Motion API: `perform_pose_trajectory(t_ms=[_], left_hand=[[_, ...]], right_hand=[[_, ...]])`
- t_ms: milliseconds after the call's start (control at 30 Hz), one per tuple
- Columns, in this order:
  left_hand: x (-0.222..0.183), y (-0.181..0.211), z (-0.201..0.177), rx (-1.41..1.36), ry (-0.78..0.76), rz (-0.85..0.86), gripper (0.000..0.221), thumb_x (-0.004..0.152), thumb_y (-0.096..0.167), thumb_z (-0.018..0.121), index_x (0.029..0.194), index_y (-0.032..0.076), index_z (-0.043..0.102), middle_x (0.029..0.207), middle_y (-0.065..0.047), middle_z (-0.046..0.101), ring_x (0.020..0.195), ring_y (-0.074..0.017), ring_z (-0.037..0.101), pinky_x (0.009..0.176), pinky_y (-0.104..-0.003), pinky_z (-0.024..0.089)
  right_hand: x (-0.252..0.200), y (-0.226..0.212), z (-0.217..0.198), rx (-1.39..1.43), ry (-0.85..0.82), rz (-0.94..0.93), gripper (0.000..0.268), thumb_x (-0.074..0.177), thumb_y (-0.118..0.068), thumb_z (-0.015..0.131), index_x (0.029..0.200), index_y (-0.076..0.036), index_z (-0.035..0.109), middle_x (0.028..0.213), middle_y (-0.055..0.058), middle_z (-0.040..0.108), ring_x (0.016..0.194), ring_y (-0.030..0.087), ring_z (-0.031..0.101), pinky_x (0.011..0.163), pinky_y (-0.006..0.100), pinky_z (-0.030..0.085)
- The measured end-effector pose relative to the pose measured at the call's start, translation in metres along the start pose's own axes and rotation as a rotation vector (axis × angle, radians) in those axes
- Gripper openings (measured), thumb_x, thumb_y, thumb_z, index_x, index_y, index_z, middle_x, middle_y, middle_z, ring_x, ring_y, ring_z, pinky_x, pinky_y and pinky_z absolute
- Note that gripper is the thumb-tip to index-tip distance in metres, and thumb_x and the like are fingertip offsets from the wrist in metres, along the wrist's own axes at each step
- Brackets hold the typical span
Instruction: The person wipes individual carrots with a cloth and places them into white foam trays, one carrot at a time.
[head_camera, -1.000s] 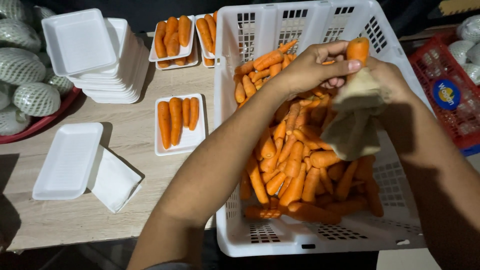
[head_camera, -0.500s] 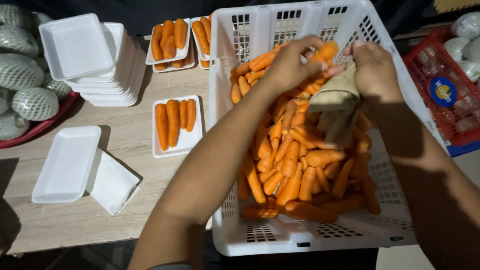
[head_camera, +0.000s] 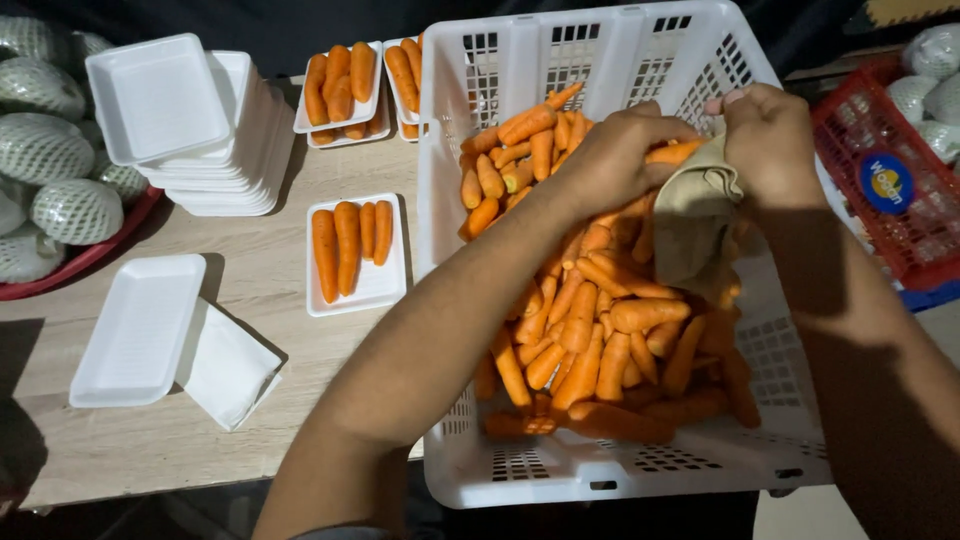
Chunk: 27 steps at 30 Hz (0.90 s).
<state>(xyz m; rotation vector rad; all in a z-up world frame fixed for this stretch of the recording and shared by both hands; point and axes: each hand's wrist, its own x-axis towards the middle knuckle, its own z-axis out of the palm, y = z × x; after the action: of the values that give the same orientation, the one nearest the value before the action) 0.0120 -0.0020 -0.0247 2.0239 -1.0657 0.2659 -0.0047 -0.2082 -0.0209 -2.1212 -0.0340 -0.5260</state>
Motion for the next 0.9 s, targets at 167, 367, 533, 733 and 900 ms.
perform_pose_trajectory(t_ms=[167, 367, 533, 733, 900], left_hand=[[-0.001, -0.011, 0.002, -0.217, 0.058, 0.007, 0.041, 0.083, 0.021, 0.088, 0.121, 0.022, 0.073, 0.107, -0.004, 0.074, 0.096, -0.0188, 0.070, 0.085, -0.029, 0.055], [-0.001, 0.033, -0.015, -0.835, 0.051, -0.047, 0.041, 0.090, 0.013, 0.081, 0.129, 0.005, 0.068, 0.090, -0.008, 0.083, 0.064, -0.0105, 0.072, 0.058, -0.020, 0.060], [0.012, 0.014, -0.015, -0.685, 0.248, 0.076, 0.029, 0.093, 0.031, 0.076, 0.116, 0.012, 0.074, 0.098, 0.003, 0.078, 0.088, -0.0053, 0.070, 0.079, -0.022, 0.056], [0.025, 0.016, -0.035, -0.721, 0.416, -0.030, 0.044, 0.092, 0.031, 0.077, 0.132, 0.017, 0.064, 0.074, -0.005, 0.076, 0.072, -0.0081, 0.066, 0.075, -0.024, 0.051], [0.012, 0.040, -0.093, -0.672, 0.737, 0.243, 0.018, 0.081, 0.036, 0.066, 0.073, 0.021, 0.059, 0.062, 0.006, 0.064, 0.055, -0.0018, 0.060, 0.050, -0.023, 0.047]], right_hand=[[-0.003, -0.026, -0.006, 0.073, -0.066, 0.410, 0.024, 0.111, -0.027, 0.051, 0.108, -0.021, 0.074, 0.092, 0.001, 0.071, 0.069, 0.011, 0.059, 0.058, 0.028, 0.047], [0.007, 0.010, -0.004, 0.140, -0.026, 0.298, 0.024, 0.102, -0.011, 0.049, 0.106, -0.016, 0.072, 0.099, -0.002, 0.073, 0.085, 0.008, 0.066, 0.072, 0.025, 0.054], [0.014, 0.039, 0.000, -0.026, -0.031, 0.105, 0.020, 0.114, -0.021, 0.057, 0.100, -0.013, 0.068, 0.097, -0.002, 0.065, 0.086, 0.011, 0.057, 0.073, 0.033, 0.046], [0.014, 0.051, -0.004, -0.234, 0.000, 0.016, 0.016, 0.116, -0.023, 0.064, 0.115, -0.014, 0.077, 0.107, 0.008, 0.074, 0.095, 0.021, 0.067, 0.078, 0.041, 0.049], [0.118, 0.225, 0.017, -0.165, -0.077, 0.257, 0.036, 0.125, -0.049, 0.042, 0.125, -0.034, 0.074, 0.109, 0.000, 0.068, 0.090, 0.021, 0.063, 0.072, 0.042, 0.044]])
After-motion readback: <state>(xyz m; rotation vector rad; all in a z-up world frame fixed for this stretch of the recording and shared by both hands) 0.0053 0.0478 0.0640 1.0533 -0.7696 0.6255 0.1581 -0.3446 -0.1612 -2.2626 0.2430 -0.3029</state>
